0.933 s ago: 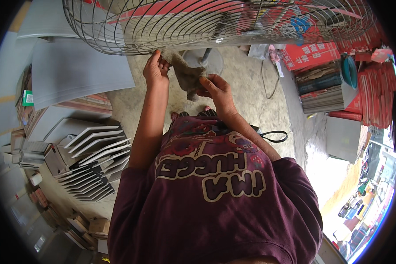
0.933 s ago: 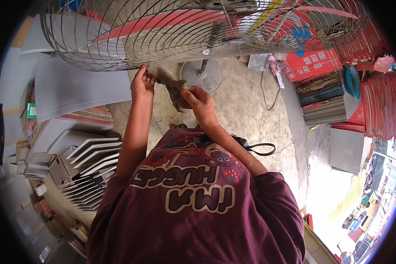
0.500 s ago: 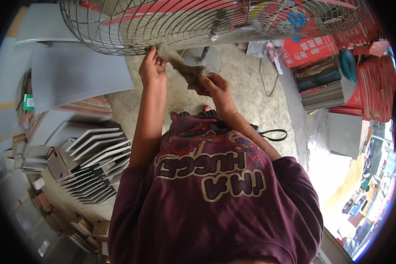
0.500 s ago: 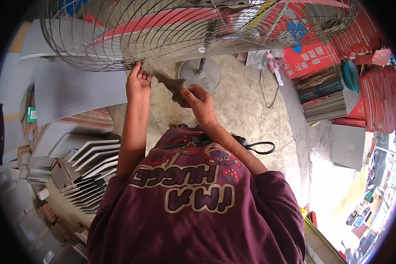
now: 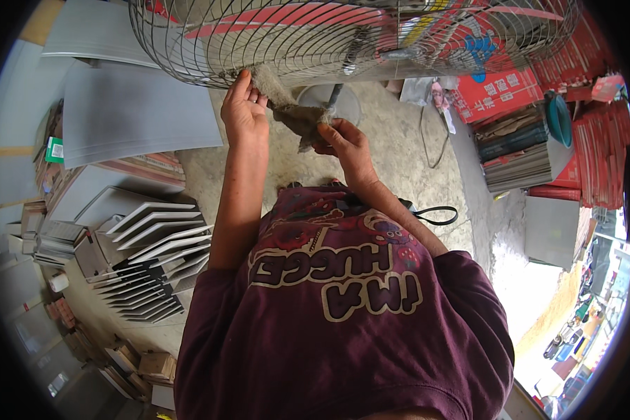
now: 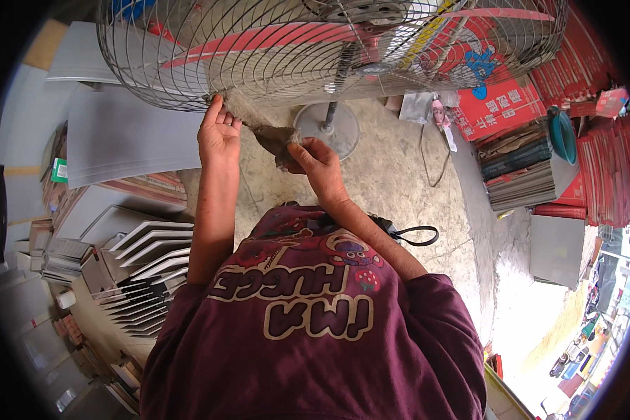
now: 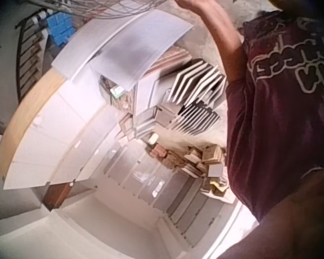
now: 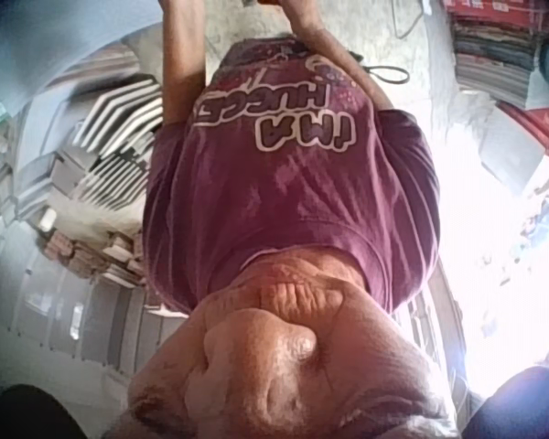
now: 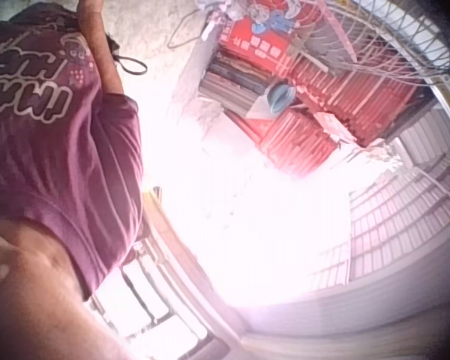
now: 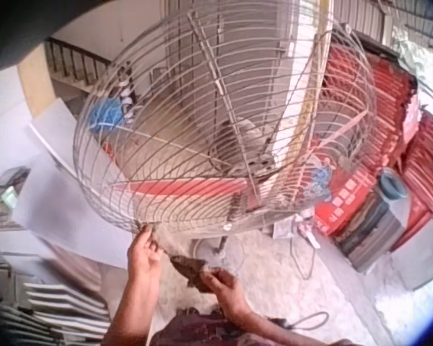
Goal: The person wipes the metal grill of a standing electric fan with a cloth.
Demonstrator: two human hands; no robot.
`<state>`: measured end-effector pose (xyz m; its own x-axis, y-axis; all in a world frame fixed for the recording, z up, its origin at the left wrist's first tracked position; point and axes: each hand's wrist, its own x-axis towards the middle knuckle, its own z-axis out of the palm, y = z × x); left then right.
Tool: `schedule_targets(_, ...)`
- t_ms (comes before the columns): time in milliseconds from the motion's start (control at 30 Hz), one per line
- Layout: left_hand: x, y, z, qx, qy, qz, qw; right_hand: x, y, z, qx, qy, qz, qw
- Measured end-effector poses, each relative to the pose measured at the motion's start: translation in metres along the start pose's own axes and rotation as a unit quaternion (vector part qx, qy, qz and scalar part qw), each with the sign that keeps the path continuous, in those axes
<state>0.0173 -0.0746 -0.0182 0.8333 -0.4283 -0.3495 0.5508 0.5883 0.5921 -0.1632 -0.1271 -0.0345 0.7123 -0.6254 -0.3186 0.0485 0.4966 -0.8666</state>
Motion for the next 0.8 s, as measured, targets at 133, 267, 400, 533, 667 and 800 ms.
schedule_targets(133, 0.007, -0.006, -0.009, 0.012, 0.009, 0.002, 1.000, -0.001, -0.002, 0.000, 0.001, 0.001, 0.004, 1.000)
schedule_targets(267, 0.012, -0.014, -0.015, 0.023, 0.035, -0.008, 0.999, -0.001, 0.000, -0.002, -0.001, 0.009, 0.011, 1.000)
schedule_targets(400, 0.025, -0.031, -0.031, 0.041, 0.059, -0.044, 0.996, -0.003, 0.002, -0.005, 0.000, 0.023, 0.017, 1.000)
schedule_targets(533, 0.043, -0.049, -0.044, 0.035, 0.069, -0.081, 0.994, -0.004, 0.005, -0.009, 0.009, 0.039, 0.018, 0.999)
schedule_targets(667, 0.050, -0.059, -0.044, 0.032, 0.082, -0.095, 0.992, -0.006, 0.006, -0.015, 0.016, 0.052, 0.005, 0.999)
schedule_targets(800, 0.054, -0.065, -0.047, 0.011, 0.076, -0.111, 0.991, -0.008, 0.005, -0.016, 0.022, 0.052, 0.015, 0.998)
